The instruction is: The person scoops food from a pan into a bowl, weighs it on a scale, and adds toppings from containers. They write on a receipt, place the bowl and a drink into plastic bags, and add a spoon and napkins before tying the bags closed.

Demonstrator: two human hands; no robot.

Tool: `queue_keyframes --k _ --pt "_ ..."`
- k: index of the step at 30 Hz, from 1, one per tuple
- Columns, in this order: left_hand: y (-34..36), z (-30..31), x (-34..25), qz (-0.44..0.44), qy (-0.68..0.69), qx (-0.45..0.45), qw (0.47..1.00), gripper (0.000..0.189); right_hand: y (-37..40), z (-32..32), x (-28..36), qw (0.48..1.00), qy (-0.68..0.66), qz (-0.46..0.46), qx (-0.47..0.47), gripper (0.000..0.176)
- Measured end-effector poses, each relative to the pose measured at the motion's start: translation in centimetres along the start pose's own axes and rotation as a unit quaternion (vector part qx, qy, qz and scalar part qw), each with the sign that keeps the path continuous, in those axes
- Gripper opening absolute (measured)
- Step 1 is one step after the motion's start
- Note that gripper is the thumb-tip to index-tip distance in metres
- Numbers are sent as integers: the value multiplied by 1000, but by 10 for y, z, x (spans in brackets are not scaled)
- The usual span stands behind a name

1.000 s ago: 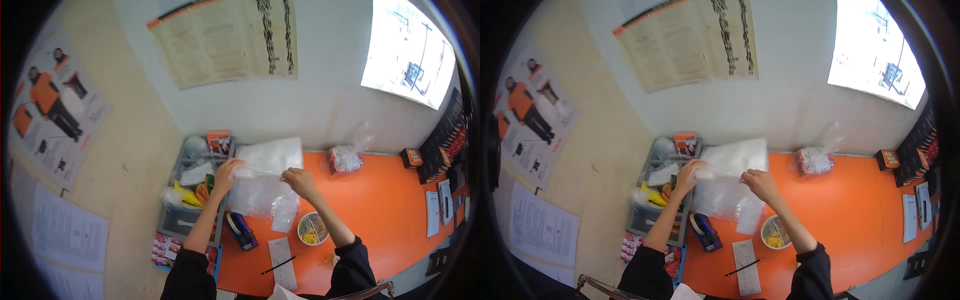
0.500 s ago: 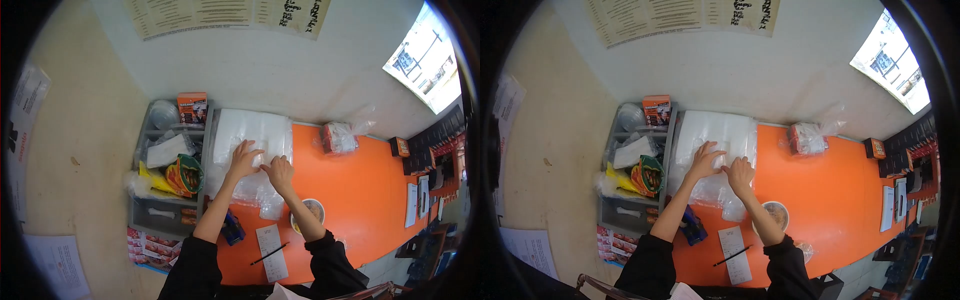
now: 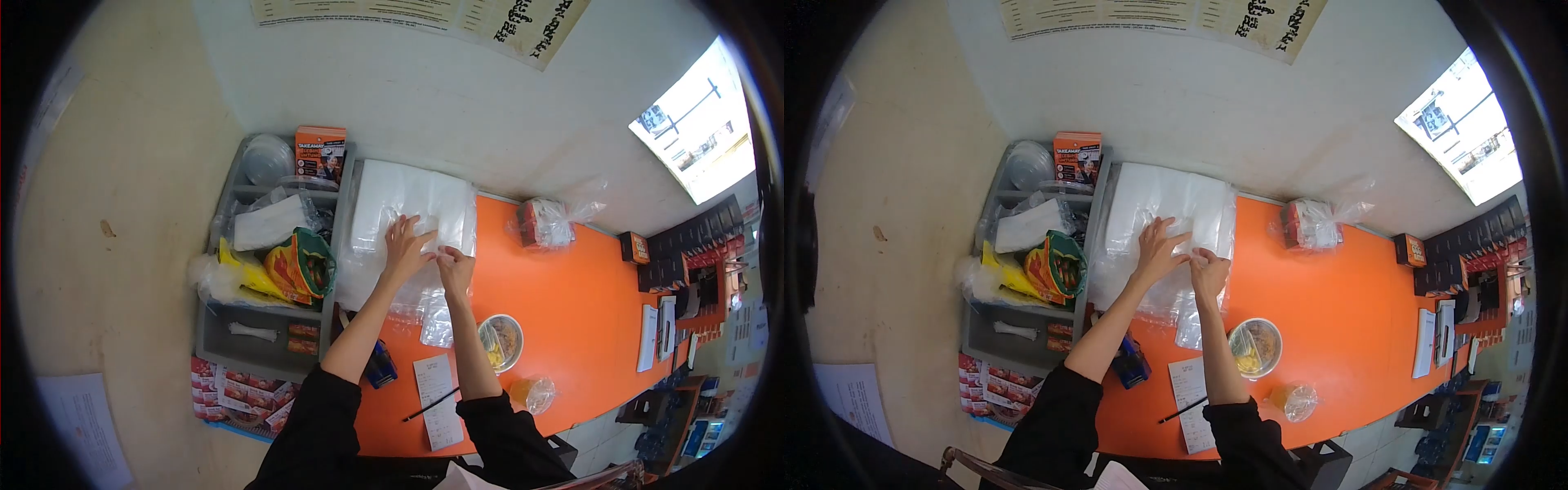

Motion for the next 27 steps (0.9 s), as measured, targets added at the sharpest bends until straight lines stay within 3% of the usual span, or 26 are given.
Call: queue_keyframes --k 4,7,10,13,16,19,20,22,23,25,27 --pt "-9 13 -14 43 15 -43 998 53 -7 -4 -6 988 -92 -126 20 27" --pt "-13 8 -20 26 -40 -101 994 51 13 22 38 998 8 42 -39 32" --pt "-23 -5 -7 84 -65 -95 990 51 23 34 57 981 -3 172 -87 32" --pt "-23 0 -10 108 -60 -110 986 51 -8 17 27 994 -85 64 11 35" --pt "-19 2 -12 84 -42 -142 985 51 -38 12 32 987 -8 -105 118 40" --pt "-19 -5 -6 82 -35 -170 981 50 -43 3 40 993 -45 -35 106 44" --pt "-18 -6 -6 97 -50 -172 979 50 -31 10 49 995 -31 -15 93 34" --pt "-22 -5 -5 128 -82 -183 971 50 -1 24 68 988 44 150 18 27" --pt "-28 -8 -2 147 -83 -166 972 50 22 29 76 970 79 230 -19 24" --pt "-40 -16 6 184 -83 -128 971 48 66 39 64 979 -19 203 13 18" --pt "-54 -9 11 140 -38 6 989 50 98 70 47 954 137 265 -25 19"
Point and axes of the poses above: each hand's wrist, its own y-axis away from the middle knuckle, its own z-axis out of the back of the hand, x = y × z, the point moved 8 cm from there along -y, towards the middle knuckle, and after that the axes turned 3 degrees about -x, right-handed, at the moved point
